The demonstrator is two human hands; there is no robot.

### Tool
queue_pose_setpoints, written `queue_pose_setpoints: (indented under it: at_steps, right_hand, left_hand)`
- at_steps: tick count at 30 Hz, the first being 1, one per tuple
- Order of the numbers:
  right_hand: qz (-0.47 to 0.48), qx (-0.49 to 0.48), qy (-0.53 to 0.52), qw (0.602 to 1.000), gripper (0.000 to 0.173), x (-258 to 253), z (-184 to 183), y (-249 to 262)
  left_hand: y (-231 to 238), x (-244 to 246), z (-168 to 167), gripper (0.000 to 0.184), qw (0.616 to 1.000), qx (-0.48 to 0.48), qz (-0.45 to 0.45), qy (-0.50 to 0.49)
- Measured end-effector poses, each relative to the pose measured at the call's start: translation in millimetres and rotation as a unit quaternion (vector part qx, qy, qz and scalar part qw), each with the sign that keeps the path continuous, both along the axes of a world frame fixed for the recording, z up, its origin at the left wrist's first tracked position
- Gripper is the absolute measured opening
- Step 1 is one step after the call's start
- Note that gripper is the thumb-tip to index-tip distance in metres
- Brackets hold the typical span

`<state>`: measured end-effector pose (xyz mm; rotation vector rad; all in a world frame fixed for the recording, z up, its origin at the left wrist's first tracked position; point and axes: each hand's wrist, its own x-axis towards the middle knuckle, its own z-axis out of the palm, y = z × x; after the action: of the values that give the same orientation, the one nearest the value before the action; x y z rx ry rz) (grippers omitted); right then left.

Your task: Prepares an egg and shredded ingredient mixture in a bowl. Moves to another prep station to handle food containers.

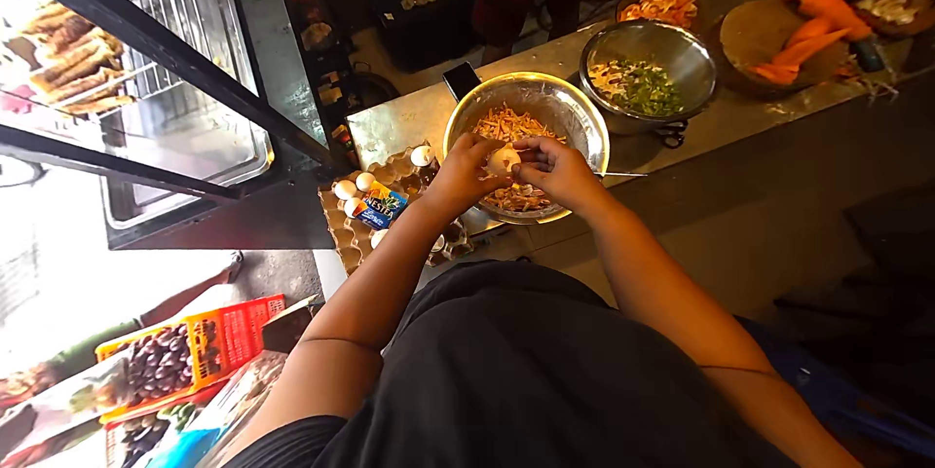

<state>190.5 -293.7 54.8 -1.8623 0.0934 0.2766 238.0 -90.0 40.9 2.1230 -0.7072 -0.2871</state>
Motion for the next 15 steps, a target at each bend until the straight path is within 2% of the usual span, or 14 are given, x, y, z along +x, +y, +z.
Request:
queue_pose_setpoints:
  at_steps: [4, 9, 12, 15]
  right_hand:
    - [0.011, 0.043, 0.014, 0.999, 0.039, 0, -2, -13]
    - [0.010, 0.054, 0.017, 0.998, 0.039, 3, -2, -18]
    - [0.007, 0.013, 0.004, 1.000, 0.037, 6, -4, -16]
    - [0.012, -0.059, -0.035, 0.998, 0.034, 7, -8, -13]
  left_hand:
    - [-2, -4, 3, 0.050, 0.992, -0.057, 0.018, 0.111]
    - [-10, -8, 3, 0.043, 0.962, -0.126, 0.079, 0.228]
    - [-15, -10, -1, 0.045, 0.943, -0.169, 0.096, 0.269]
    - [-19, -11, -5, 0.043, 0.943, -0.174, 0.109, 0.261]
